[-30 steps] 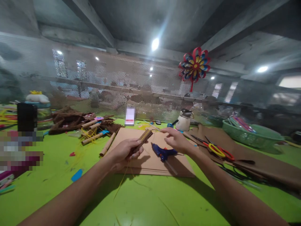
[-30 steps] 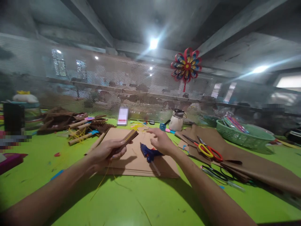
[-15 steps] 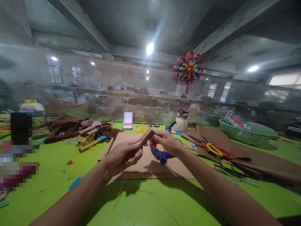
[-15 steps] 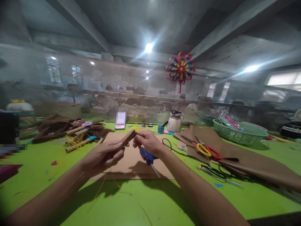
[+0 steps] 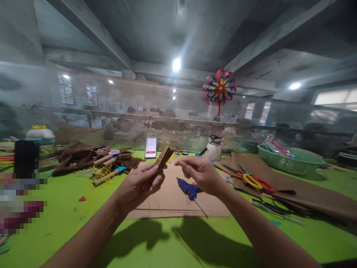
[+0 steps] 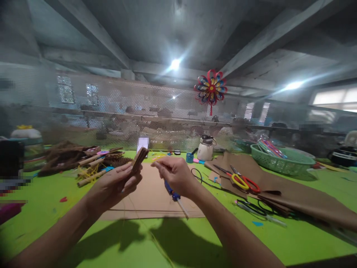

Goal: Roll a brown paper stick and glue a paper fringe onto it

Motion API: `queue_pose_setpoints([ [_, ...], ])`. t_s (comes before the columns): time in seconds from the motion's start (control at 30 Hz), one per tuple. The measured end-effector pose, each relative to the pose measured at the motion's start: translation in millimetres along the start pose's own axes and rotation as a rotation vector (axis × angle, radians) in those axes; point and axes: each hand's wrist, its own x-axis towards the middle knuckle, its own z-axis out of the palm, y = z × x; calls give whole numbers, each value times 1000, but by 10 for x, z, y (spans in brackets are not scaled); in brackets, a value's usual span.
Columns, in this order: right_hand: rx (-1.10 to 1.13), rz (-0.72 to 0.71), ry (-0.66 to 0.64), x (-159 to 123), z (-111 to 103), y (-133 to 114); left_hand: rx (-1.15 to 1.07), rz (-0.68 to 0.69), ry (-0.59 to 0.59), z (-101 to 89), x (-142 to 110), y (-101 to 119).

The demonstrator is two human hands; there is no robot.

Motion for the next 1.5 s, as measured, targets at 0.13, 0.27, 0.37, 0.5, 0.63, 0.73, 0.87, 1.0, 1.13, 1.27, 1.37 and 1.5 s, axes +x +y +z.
queue_pose_setpoints([
  [0.13, 186, 75, -245, -77, 85, -198, 8, 31, -20, 58, -42, 11],
  [0.27, 153, 76, -257, -121, 149, -244, -13, 73, 1, 131, -108, 91],
  [0.37, -39, -19, -137, -87, 169, -54, -28, 154, -4, 172, -125, 191],
  [0.5, -52, 55, -120, 75, 95, 422, -59, 204, 64, 131, -78, 245],
  [0.63, 30, 146, -160, 260, -90, 645, -87, 222, 141, 33, -19, 207],
  [0.73, 118, 180, -256, 257, -104, 514, -112, 296, 206, -29, 15, 176],
  [0.87, 190, 221, -395, 85, 135, 296, -64, 296, 329, -73, 55, 105],
  [1.0, 193, 214, -397, -41, 395, 321, -71, 223, 338, -16, 64, 28],
  [1.13, 210, 222, -411, -78, 501, 469, -112, 161, 225, 74, 58, 4],
  [1.27, 147, 205, -374, -72, 437, 574, -156, 190, 303, 21, 76, 14],
  [1.37, 173, 206, -335, -28, 320, 620, -122, 164, 404, -72, 95, 18],
  [1.5, 307, 274, -317, 20, 178, 694, -113, 143, 425, -121, 106, 26],
])
